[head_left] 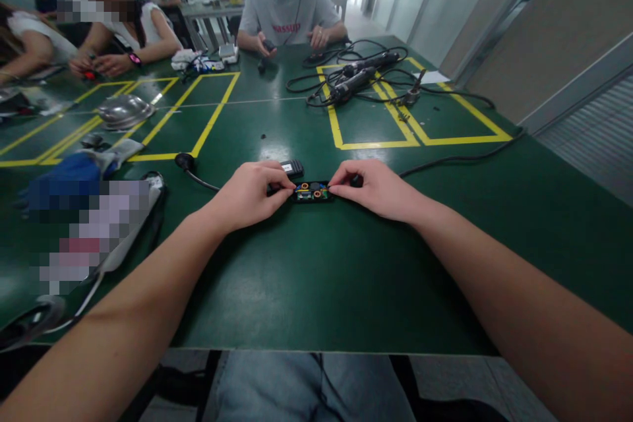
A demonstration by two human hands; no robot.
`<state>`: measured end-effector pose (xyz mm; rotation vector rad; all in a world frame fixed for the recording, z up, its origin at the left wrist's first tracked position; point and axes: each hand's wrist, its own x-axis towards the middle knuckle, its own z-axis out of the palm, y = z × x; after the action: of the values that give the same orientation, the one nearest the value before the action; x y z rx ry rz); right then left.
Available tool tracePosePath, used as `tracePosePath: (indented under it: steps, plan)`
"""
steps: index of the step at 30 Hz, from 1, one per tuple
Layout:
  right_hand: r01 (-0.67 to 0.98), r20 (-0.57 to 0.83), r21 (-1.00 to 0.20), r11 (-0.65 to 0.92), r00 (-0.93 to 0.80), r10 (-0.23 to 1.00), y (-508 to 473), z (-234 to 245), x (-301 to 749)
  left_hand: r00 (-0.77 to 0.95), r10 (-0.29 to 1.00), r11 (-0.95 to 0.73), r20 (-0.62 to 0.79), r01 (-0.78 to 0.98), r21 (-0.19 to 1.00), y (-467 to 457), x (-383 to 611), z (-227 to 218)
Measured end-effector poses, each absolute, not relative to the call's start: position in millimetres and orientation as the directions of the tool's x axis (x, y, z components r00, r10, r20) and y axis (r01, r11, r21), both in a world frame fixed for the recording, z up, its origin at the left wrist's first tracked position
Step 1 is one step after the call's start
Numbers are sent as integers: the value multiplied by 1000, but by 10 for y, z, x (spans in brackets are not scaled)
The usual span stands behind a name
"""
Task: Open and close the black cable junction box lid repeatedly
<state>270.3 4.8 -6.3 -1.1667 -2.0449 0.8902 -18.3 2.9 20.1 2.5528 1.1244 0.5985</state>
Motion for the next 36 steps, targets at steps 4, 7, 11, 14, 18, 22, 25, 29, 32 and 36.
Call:
tracePosePath:
  steps: [4, 7, 11, 14, 18, 22, 25, 29, 32, 36]
  plan:
    - [477, 191, -789, 387, -408, 893, 38, -66, 2698, 608, 747, -661, 269, 642, 388, 12, -165, 190]
    - [485, 190, -782, 391, -411, 891, 33, -52, 2701, 606, 747, -663, 274, 642, 386, 2, -159, 195]
    - [491, 184, -780, 388, -413, 892, 33, -30, 2704, 600, 751, -656, 275, 633, 411, 0, -160, 214]
    - [487, 188, -782, 389, -411, 892, 36, -22, 2699, 594, 757, -645, 272, 615, 452, 11, -169, 224]
    - [504, 181, -773, 386, -408, 895, 34, -14, 2684, 591, 764, -630, 257, 598, 496, 26, -176, 232]
    - [520, 184, -759, 392, -406, 895, 33, -9, 2672, 589, 771, -619, 244, 602, 505, 42, -162, 245]
    - [525, 189, -752, 398, -407, 894, 46, -19, 2665, 598, 769, -616, 224, 601, 510, 60, -152, 254]
    - [534, 204, -739, 411, -405, 891, 61, -43, 2654, 610, 764, -620, 209, 603, 503, 82, -154, 262]
    - [547, 208, -729, 412, -396, 894, 48, -48, 2651, 619, 756, -631, 211, 607, 483, 90, -167, 254]
    - [567, 240, -694, 444, -398, 885, 3, -29, 2656, 611, 728, -682, 310, 605, 410, 72, -172, 206]
